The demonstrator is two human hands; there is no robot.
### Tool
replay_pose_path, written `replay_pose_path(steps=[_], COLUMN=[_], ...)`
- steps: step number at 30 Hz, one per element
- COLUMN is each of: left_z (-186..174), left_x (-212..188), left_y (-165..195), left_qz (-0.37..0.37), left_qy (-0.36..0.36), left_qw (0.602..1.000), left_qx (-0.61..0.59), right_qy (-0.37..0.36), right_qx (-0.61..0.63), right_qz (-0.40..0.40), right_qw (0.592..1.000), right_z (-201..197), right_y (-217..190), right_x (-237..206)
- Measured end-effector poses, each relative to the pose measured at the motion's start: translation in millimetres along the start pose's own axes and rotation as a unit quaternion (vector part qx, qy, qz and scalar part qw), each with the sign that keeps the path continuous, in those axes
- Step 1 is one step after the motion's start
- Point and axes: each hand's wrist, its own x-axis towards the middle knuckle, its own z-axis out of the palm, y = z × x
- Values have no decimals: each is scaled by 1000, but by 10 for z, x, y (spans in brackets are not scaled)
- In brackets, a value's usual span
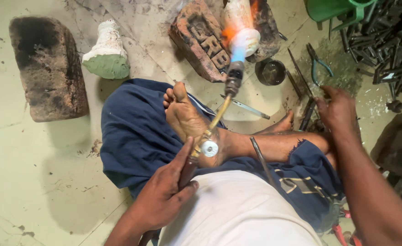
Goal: The person prepares a white cylindrical mold by smoothing its surface with a tool and hands, then places it on a brick. The person uses a blowtorch to heat the mold while rotating it with a metal rod.
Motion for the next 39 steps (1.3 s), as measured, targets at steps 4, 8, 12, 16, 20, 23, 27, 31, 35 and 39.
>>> replay_pose_path(steps=[4,8,12,16,20,23,27,31,35,39], left_z=[74,125,131,115,131,161,195,116,-216,-652], left_x=[31,16,-43,-14,71,125,158,122,25,-268], left_y=[-18,-12,102,242,288,274,239,132,-111,-459], left_qz=[55,145,166,219,238,282,237,144,111,-7], left_qy=[-12,46,103,157,180,188,188,197,271,364], left_qw=[998,988,980,961,950,934,943,957,942,908], left_qx=[1,29,41,65,90,111,136,155,161,209], right_qy=[71,63,23,49,84,100,88,35,13,-22], right_qx=[137,193,173,78,28,6,45,142,244,240], right_qz=[-74,-257,-394,-450,-470,-475,-400,-345,-378,-305], right_qw=[985,945,902,888,878,874,911,927,893,921], right_z=[-350,-767,-958,-1172,-1286,-1251,-1084,-944,-869,-667], right_y=[-807,-1724,-2455,-2805,-2862,-2816,-2844,-3033,-3144,-2827], right_x=[-409,-830,-807,-623,-531,-544,-615,-622,-664,-723])
